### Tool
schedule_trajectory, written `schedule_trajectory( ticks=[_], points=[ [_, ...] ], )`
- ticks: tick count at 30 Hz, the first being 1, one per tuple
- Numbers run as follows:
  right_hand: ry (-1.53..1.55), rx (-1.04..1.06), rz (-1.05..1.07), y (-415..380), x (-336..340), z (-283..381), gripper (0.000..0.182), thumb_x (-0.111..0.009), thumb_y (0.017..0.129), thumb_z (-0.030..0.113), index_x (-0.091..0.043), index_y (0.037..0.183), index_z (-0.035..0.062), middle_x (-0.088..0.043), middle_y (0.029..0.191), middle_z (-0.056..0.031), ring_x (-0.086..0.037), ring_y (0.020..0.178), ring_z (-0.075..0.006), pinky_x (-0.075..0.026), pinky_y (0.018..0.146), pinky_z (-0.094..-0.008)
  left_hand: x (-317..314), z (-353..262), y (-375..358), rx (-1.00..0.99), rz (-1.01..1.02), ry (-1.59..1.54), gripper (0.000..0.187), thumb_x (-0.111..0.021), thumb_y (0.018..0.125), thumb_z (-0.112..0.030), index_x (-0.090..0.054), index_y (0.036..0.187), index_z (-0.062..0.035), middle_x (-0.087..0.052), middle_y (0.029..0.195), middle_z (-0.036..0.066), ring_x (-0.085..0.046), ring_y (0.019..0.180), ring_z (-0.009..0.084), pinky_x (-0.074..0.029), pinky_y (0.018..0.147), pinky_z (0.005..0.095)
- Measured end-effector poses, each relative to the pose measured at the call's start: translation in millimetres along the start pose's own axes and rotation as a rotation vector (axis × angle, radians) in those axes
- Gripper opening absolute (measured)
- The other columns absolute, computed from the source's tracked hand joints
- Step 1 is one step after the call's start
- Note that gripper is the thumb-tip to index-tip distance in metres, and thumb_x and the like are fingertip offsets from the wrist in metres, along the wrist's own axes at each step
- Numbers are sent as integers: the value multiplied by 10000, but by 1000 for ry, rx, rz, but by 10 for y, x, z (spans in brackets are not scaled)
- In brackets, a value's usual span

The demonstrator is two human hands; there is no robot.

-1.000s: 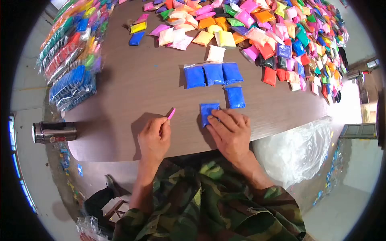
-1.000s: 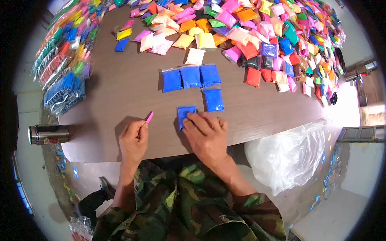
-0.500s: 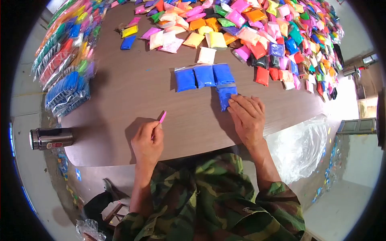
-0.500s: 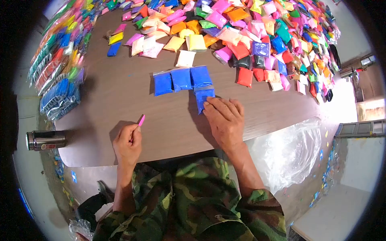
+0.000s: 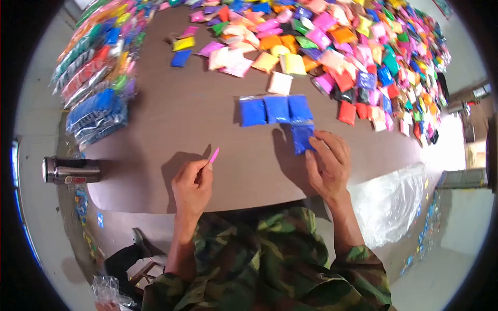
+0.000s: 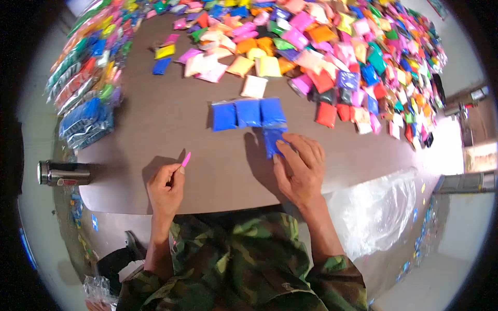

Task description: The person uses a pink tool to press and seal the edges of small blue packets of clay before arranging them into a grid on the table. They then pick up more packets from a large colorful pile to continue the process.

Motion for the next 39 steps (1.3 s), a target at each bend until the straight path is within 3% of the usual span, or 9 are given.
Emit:
schedule_trajectory(
  ticks=[11, 12, 15, 18, 27, 30, 33, 36, 39],
  points=[
    [269, 292, 277, 1542, -1468, 860, 295, -786, 916, 86, -761, 1205, 31, -738, 1296, -143, -723, 1163, -383, -583, 1004, -477, 370, 609, 390, 13, -186, 119, 53, -764, 953, -50, -749, 1003, -47, -739, 868, 131, -723, 704, 265, -567, 640, 385],
    [216, 313, 332, 1674, -1715, 892, 322, -757, 931, 87, -744, 1250, 39, -716, 1343, -148, -708, 1201, -386, -578, 1022, -483, 386, 575, 392, 53, -180, 74, 57, -761, 948, -65, -745, 1002, -62, -743, 878, 136, -737, 731, 316, -577, 653, 420],
    [55, 366, 450, 1975, -2432, 915, 427, -699, 929, 69, -690, 1357, 60, -645, 1470, -157, -648, 1324, -377, -558, 1074, -497, 383, 598, 402, 59, -173, 99, 49, -756, 951, -57, -749, 991, -30, -710, 829, 126, -683, 673, 229, -537, 623, 355],
    [-64, 344, 493, 2217, -2943, 878, 569, -709, 860, 37, -645, 1423, 82, -561, 1575, -159, -554, 1453, -340, -524, 1124, -509, 423, 546, 446, 55, -166, 110, 38, -749, 945, -59, -742, 979, -42, -730, 858, 143, -722, 703, 303, -571, 644, 398],
    [-144, 378, 410, 2337, -3285, 874, 383, -625, 990, 98, -684, 1369, 84, -732, 1339, -141, -716, 1220, -379, -598, 986, -507, 394, 580, 459, 46, -216, 63, 35, -753, 940, -64, -734, 968, -72, -740, 867, 139, -730, 707, 336, -587, 634, 426],
    [97, 253, 491, 2109, -2927, 1144, 324, -627, 1024, 128, -701, 1333, 66, -776, 1211, -168, -759, 1077, -399, -625, 874, -513, 420, 620, 452, 99, -188, -1, 50, -749, 952, -68, -742, 995, -44, -735, 864, 150, -728, 701, 319, -578, 642, 411],
    [277, 191, 399, 1797, -2670, 1159, 284, -630, 1073, 161, -721, 1310, 35, -788, 1050, -152, -784, 884, -315, -636, 756, -450, 438, 653, 465, 137, -211, -78, 81, -748, 968, -79, -742, 1019, -16, -731, 848, 152, -722, 685, 272, -563, 643, 389],
    [719, -144, 374, 1489, -2340, 1179, 248, -632, 1085, 132, -743, 1273, 15, -769, 861, -148, -742, 742, -274, -593, 712, -403, 474, 665, 458, 143, -276, -101, 99, -748, 988, -87, -740, 1024, 4, -725, 802, 139, -679, 651, 183, -537, 629, 352],
    [1069, -608, 464, 1156, -1979, 1222, 268, -591, 1129, 145, -739, 1289, -12, -752, 878, -72, -705, 734, -142, -567, 672, -296, 507, 591, 470, 138, -283, -118, 83, -740, 988, -71, -746, 1020, 5, -694, 762, 122, -625, 636, 131, -511, 613, 323]
  ],
)
Point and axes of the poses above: each hand's wrist, its own y-axis towards the middle knuckle, its own x-axis out of the back of the hand, z = x × y, the point moved 2 cm from there along y, towards the middle knuckle
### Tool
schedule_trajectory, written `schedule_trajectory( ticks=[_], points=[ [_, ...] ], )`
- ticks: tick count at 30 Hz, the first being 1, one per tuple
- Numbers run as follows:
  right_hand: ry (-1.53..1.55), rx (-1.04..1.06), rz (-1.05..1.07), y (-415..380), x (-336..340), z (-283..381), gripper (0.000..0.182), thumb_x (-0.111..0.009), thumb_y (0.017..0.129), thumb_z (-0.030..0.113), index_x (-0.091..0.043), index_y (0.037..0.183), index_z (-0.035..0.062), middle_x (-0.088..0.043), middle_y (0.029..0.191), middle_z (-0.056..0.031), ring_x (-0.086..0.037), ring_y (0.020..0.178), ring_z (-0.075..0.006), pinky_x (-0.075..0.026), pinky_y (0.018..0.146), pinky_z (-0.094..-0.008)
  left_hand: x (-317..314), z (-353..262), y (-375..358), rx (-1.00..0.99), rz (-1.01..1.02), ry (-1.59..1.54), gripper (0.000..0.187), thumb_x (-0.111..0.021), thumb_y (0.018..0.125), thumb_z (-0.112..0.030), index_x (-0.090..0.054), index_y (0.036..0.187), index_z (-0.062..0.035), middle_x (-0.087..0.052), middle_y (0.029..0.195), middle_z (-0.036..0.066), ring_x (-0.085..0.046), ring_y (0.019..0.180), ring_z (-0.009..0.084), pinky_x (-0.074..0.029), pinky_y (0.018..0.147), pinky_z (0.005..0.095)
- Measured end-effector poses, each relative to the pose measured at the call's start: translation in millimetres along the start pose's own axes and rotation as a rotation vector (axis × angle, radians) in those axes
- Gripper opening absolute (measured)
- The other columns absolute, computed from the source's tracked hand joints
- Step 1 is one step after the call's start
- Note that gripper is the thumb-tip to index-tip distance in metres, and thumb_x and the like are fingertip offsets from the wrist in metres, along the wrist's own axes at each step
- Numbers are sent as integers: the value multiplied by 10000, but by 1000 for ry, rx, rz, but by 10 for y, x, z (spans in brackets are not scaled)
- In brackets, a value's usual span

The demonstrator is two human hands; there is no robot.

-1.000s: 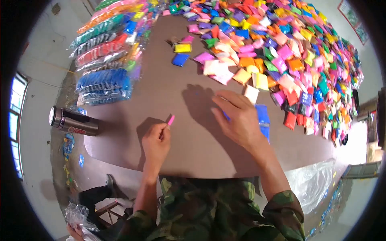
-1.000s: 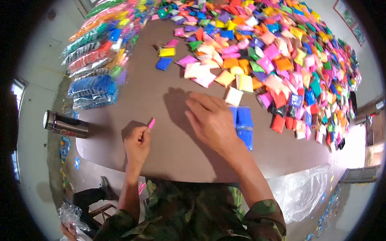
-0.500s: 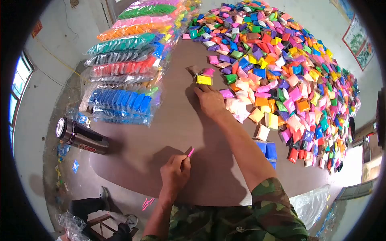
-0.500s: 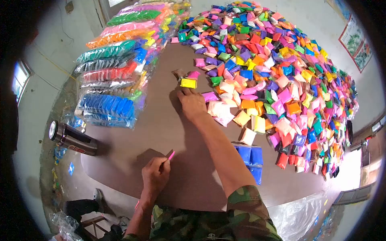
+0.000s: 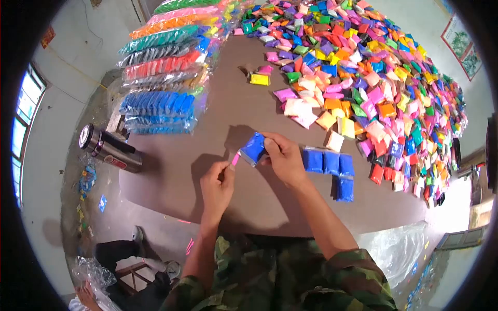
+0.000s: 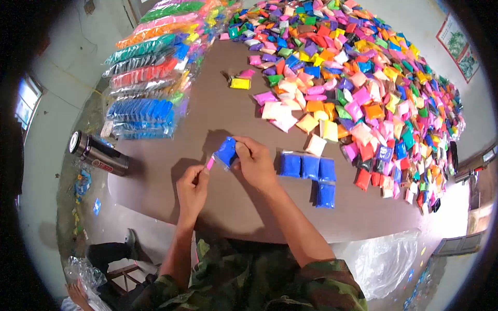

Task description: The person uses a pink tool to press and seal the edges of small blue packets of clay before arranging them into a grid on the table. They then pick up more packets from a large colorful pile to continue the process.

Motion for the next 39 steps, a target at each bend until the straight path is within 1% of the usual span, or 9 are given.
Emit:
schedule_trajectory(
  ticks=[1, 4, 5, 9, 12, 16, 23, 29, 39],
  points=[
    [59, 4, -4, -135, 28, -43, 286, -566, 1156, 164, -725, 1305, -20, -726, 919, -25, -681, 757, -77, -568, 665, -248, -3, 56, -4, -2, 19, -22, 115, -712, 996, -37, -753, 1097, 2, -685, 769, 83, -577, 662, 81, -482, 609, 291],
    [169, -137, -18, -495, 123, -127, 308, -544, 1165, 175, -697, 1379, 15, -751, 1054, -32, -712, 861, -99, -612, 719, -257, -4, 54, -58, 106, 33, -205, 200, -668, 1021, -19, -748, 1204, -8, -706, 837, 41, -548, 676, 65, -458, 609, 266],
    [194, -145, -42, -597, 119, -119, 305, -542, 1169, 177, -698, 1378, 18, -748, 1041, -32, -711, 846, -100, -612, 721, -259, 23, 8, -125, 172, 86, -257, 269, -629, 1070, -54, -734, 1317, -36, -700, 898, 11, -548, 686, 60, -457, 612, 246],
    [332, -169, -102, -908, 64, -155, 299, -532, 1179, 177, -697, 1374, 23, -743, 1034, -32, -709, 845, -107, -622, 754, -270, -15, -233, -410, 384, 257, -479, 298, -629, 1108, -150, -727, 1372, -54, -693, 913, 14, -581, 676, 59, -476, 589, 236],
    [403, -200, -120, -1061, 26, -219, 299, -521, 1183, 170, -695, 1370, 16, -741, 1044, -30, -704, 866, -107, -630, 785, -278, -89, -417, -552, 527, 230, -683, 285, -686, 1074, -145, -741, 1325, -21, -728, 943, 24, -595, 664, 66, -476, 582, 233],
    [539, -193, -93, -1208, 39, -322, 286, -554, 1169, 168, -695, 1362, 10, -737, 1041, -23, -690, 876, -97, -624, 802, -274, -197, -456, -645, 444, 263, -497, 282, -766, 1019, -123, -757, 1276, -6, -736, 942, 21, -607, 694, 56, -485, 592, 230],
    [319, -214, -21, -1383, 244, -238, 270, -800, 1027, 115, -751, 1275, 19, -741, 955, -16, -626, 754, -64, -527, 653, -239, -112, -468, -693, 330, 373, -414, 254, -798, 990, -81, -770, 1234, -17, -730, 934, -1, -604, 734, 37, -495, 620, 222],
    [562, -169, -41, -1489, 299, -375, 204, -823, 1014, 132, -782, 1173, 11, -758, 941, -31, -628, 741, -75, -517, 653, -248, -104, -597, -772, 342, 399, -437, 232, -795, 996, -98, -776, 1215, -23, -726, 923, -11, -608, 737, 38, -491, 634, 222],
    [381, -165, 42, -1505, 415, -250, 147, -799, 1028, 114, -771, 1130, 11, -735, 921, 8, -594, 767, -46, -493, 657, -246, -48, -619, -718, 293, 521, -381, 203, -801, 987, -82, -785, 1176, -12, -701, 883, -29, -581, 728, 31, -442, 621, 217]
  ],
)
Point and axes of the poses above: each hand's wrist, its own y-axis towards the middle knuckle, its own x-axis out of the back of the hand, z = x × y, the point moved 2 cm from there along y, towards the middle knuckle
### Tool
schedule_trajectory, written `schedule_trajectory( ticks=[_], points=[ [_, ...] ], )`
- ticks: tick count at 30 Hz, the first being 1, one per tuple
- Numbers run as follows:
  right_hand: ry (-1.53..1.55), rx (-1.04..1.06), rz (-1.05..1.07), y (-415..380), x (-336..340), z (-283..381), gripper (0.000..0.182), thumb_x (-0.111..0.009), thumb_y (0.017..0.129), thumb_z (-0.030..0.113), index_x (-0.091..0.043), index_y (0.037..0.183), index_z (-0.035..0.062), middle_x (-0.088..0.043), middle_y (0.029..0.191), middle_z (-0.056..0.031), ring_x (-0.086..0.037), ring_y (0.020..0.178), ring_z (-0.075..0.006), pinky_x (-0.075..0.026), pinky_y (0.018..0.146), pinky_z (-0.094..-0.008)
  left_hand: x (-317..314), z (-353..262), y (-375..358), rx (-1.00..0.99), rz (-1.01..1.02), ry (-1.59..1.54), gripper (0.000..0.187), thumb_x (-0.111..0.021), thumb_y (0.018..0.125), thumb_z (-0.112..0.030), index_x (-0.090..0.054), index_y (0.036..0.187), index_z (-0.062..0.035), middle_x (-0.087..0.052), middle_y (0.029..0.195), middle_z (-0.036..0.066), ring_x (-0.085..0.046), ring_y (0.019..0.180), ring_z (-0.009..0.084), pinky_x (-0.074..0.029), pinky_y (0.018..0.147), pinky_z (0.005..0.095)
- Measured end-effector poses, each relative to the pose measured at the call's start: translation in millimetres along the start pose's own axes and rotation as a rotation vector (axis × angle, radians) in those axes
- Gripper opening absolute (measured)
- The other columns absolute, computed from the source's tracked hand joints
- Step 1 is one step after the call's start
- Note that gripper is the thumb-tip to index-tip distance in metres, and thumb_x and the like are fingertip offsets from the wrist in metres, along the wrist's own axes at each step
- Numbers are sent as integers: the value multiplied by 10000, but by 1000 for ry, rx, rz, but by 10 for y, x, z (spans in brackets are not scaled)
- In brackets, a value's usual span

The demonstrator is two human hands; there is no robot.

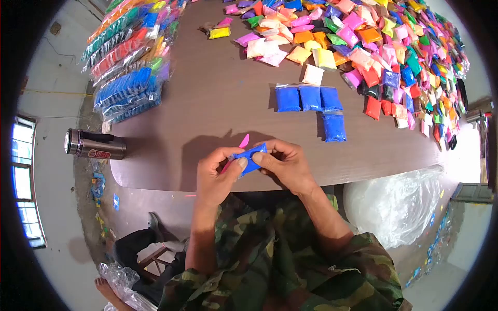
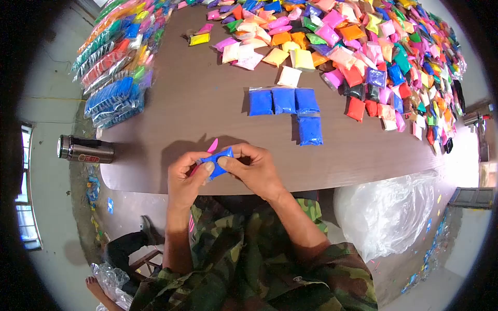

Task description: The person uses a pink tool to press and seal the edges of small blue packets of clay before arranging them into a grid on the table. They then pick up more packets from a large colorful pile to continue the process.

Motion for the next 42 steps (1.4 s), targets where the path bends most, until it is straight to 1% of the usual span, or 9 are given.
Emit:
schedule_trajectory(
  ticks=[6, 9, 11, 15, 20, 24, 27, 39, 42],
  points=[
    [251, 85, -52, -45, 57, -161, 114, -805, 1029, 130, -752, 1010, 30, -728, 891, 7, -603, 761, -51, -495, 649, -239, -98, 26, 19, 4, 21, -94, 236, -824, 979, -105, -784, 1189, -6, -699, 852, -30, -588, 726, 34, -460, 625, 223],
    [216, 71, -65, -49, 79, -141, 112, -793, 1028, 111, -763, 1068, 10, -742, 903, -39, -660, 792, -101, -558, 698, -286, -129, 35, 24, 58, 4, -144, 238, -834, 975, -119, -788, 1184, -15, -704, 850, -28, -593, 724, 32, -476, 624, 223],
    [152, 111, -116, -65, 16, -82, 92, -789, 1035, 107, -766, 1057, 20, -725, 888, -5, -633, 771, -70, -530, 666, -256, -139, 53, 4, 136, -16, -129, 221, -838, 975, -126, -792, 1164, -23, -706, 848, -31, -597, 724, 30, -486, 625, 223],
    [116, 81, -166, -103, -74, -88, 104, -789, 1038, 105, -776, 1091, 17, -722, 886, 6, -619, 750, -54, -512, 635, -241, -206, 58, -49, 91, -10, -76, 151, -837, 977, -125, -790, 1084, -28, -683, 831, -53, -575, 722, 18, -454, 610, 221],
    [39, 44, -80, -114, -1, -64, 116, -786, 1045, 123, -788, 1115, 31, -716, 882, 13, -608, 739, -48, -500, 615, -241, -190, 114, -45, 43, 5, 13, 98, -825, 985, -112, -783, 1017, -28, -644, 809, -80, -514, 720, 4, -401, 614, 216],
    [109, 77, -55, -110, 54, -137, 132, -803, 1025, 107, -786, 1111, 8, -737, 929, -36, -650, 808, -104, -556, 690, -289, -222, 18, -54, 14, 42, -34, 94, -805, 1004, -124, -787, 1016, -33, -640, 805, -86, -502, 722, 3, -398, 623, 216],
    [92, 147, -98, -106, 16, -143, 122, -795, 1040, 140, -804, 1108, 38, -708, 867, 23, -598, 724, -45, -487, 603, -241, -230, 17, -43, 28, 35, -7, 110, -793, 1017, -140, -787, 1032, -31, -642, 799, -81, -518, 710, 6, -407, 609, 221],
    [50, 8, -141, -154, 43, -94, 140, -789, 1041, 114, -797, 1131, 7, -721, 904, 11, -601, 728, -41, -487, 597, -223, -254, 116, -19, 26, 7, -79, 176, -793, 1030, -195, -785, 1084, -28, -629, 779, -69, -534, 695, 6, -418, 592, 216],
    [-40, 15, -141, -147, 54, -113, 161, -787, 1034, 84, -802, 1172, 2, -764, 983, -14, -668, 867, -73, -579, 747, -265, -271, 93, -5, 17, -5, -54, 171, -790, 1034, -199, -781, 1066, -31, -624, 780, -74, -530, 699, 2, -413, 594, 213]
  ],
)
Point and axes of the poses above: each hand's wrist, its own y-axis towards the middle knuckle, its own x-axis out of the back of the hand, z = x × y, the point moved 2 cm from there along y, towards the middle knuckle
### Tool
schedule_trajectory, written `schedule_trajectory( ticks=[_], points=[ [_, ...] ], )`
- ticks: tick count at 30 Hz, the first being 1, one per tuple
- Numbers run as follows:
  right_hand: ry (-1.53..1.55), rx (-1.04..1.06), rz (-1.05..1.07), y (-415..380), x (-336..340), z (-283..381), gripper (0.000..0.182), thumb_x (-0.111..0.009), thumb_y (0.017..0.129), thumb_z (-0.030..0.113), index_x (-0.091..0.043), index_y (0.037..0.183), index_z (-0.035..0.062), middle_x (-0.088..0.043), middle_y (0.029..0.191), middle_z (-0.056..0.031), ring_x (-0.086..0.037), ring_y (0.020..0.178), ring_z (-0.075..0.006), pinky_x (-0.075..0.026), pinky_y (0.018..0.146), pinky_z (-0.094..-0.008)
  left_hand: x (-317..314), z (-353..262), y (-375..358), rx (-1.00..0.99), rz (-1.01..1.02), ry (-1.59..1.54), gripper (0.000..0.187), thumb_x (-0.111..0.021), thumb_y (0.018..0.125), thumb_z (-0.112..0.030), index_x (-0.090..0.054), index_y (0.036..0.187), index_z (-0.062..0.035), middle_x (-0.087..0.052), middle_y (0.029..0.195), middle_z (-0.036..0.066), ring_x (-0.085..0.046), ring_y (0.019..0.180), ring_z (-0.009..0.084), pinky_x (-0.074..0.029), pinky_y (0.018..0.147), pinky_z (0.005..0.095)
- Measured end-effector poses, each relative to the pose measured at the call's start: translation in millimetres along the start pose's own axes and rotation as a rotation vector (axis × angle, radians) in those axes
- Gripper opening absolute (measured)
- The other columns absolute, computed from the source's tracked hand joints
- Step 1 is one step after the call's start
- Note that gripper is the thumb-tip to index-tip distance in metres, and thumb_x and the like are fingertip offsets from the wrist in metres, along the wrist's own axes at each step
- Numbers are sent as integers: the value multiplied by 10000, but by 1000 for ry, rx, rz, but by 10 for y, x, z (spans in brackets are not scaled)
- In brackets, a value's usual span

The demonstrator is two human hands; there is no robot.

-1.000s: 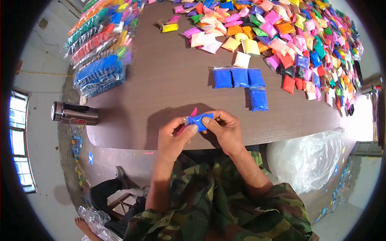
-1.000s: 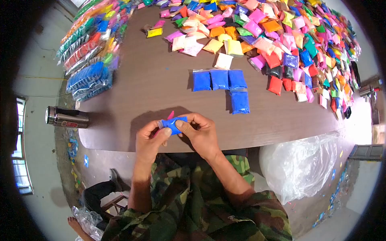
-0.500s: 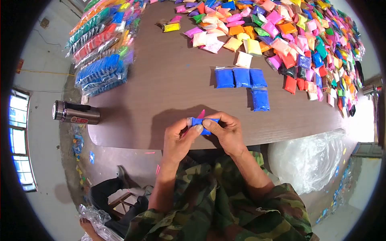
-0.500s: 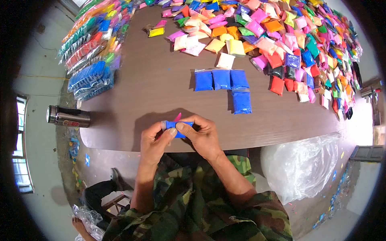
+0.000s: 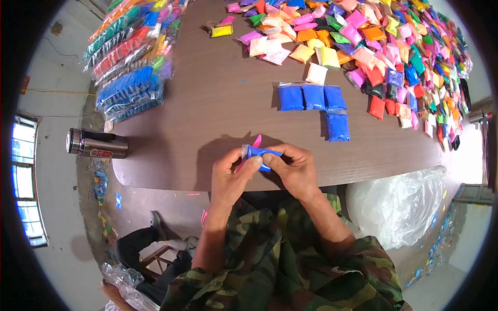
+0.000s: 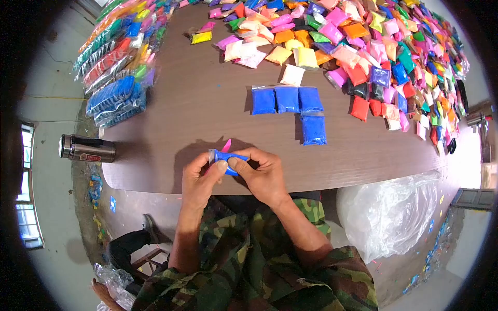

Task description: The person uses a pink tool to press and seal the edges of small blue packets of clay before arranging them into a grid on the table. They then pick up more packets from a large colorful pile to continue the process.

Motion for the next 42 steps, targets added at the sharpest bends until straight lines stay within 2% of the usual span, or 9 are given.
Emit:
schedule_trajectory(
  ticks=[3, 6, 14, 21, 27, 33, 34, 37, 42],
  points=[
    [-50, 93, -12, 2, -43, -5, 120, -789, 1032, 79, -802, 1123, 1, -735, 920, 15, -612, 768, -37, -510, 646, -227, -3, 94, 8, 21, -34, -61, 175, -797, 1032, -206, -779, 1058, -33, -625, 785, -77, -529, 702, 1, -414, 599, 212],
    [-68, 169, -19, 15, -57, -24, 117, -792, 1025, 65, -808, 1121, -1, -747, 930, 18, -627, 822, -44, -531, 717, -231, -1, 153, -3, 15, -46, -106, 182, -801, 1030, -209, -777, 1063, -32, -629, 795, -76, -532, 706, 1, -418, 603, 212],
    [-76, 149, -43, 17, -37, -1, 100, -802, 1013, 54, -819, 1098, 4, -762, 966, 14, -633, 862, -48, -537, 756, -237, -69, 22, 21, 49, -128, -150, 142, -782, 1024, -122, -771, 1075, 11, -694, 853, -8, -587, 715, 59, -484, 632, 244],
    [-70, 165, -21, 7, -18, -23, 85, -795, 1015, 46, -819, 1088, 9, -753, 949, 20, -632, 840, -48, -528, 725, -237, -1, 98, 61, -10, -106, -133, 226, -774, 1053, -225, -789, 1063, 0, -679, 811, -29, -575, 712, 38, -465, 616, 235],
    [-47, 50, 26, -60, 5, 72, 113, -805, 1002, 47, -810, 1107, 6, -744, 925, 12, -646, 842, -57, -525, 697, -240, 83, 80, 70, 35, -77, -43, 265, -712, 1092, -247, -794, 1024, -4, -678, 796, -29, -564, 685, 44, -458, 603, 238],
    [-784, 651, -219, -117, 113, 327, 165, -815, 966, 39, -792, 1125, 2, -754, 1102, -141, -713, 858, -205, -573, 737, -310, 193, -109, 61, 5, -232, 131, 222, -681, 1098, -186, -806, 1145, -9, -767, 902, 33, -586, 694, 52, -470, 616, 232],
    [-786, 627, -260, -123, 144, 270, 194, -816, 914, -5, -793, 1105, 14, -743, 1185, -144, -733, 946, -290, -592, 823, -390, 211, -142, 47, -27, -232, 157, 217, -683, 1095, -172, -804, 1175, -11, -774, 920, 38, -589, 695, 53, -474, 618, 234],
    [-1163, 908, -155, -156, 246, 242, 284, -804, 831, -30, -788, 1105, 42, -746, 1237, -108, -735, 1067, -292, -576, 877, -428, 241, -210, -41, -74, -168, 276, 227, -716, 1057, -94, -787, 1256, -12, -790, 963, 49, -643, 753, 65, -521, 669, 241],
    [-1287, 867, 11, -408, 204, 163, 387, -793, 767, 34, -784, 1149, 96, -732, 1329, -62, -703, 1201, -267, -525, 909, -411, 159, -160, -162, -182, -98, 474, 235, -756, 1020, -61, -789, 1248, -16, -797, 948, 54, -677, 794, 78, -556, 707, 268]
  ],
)
Point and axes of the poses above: each hand's wrist, its own y-axis towards the middle knuckle, its own x-axis out of the back of the hand, z = x × y, the point moved 2 cm from there along y, towards the middle knuckle
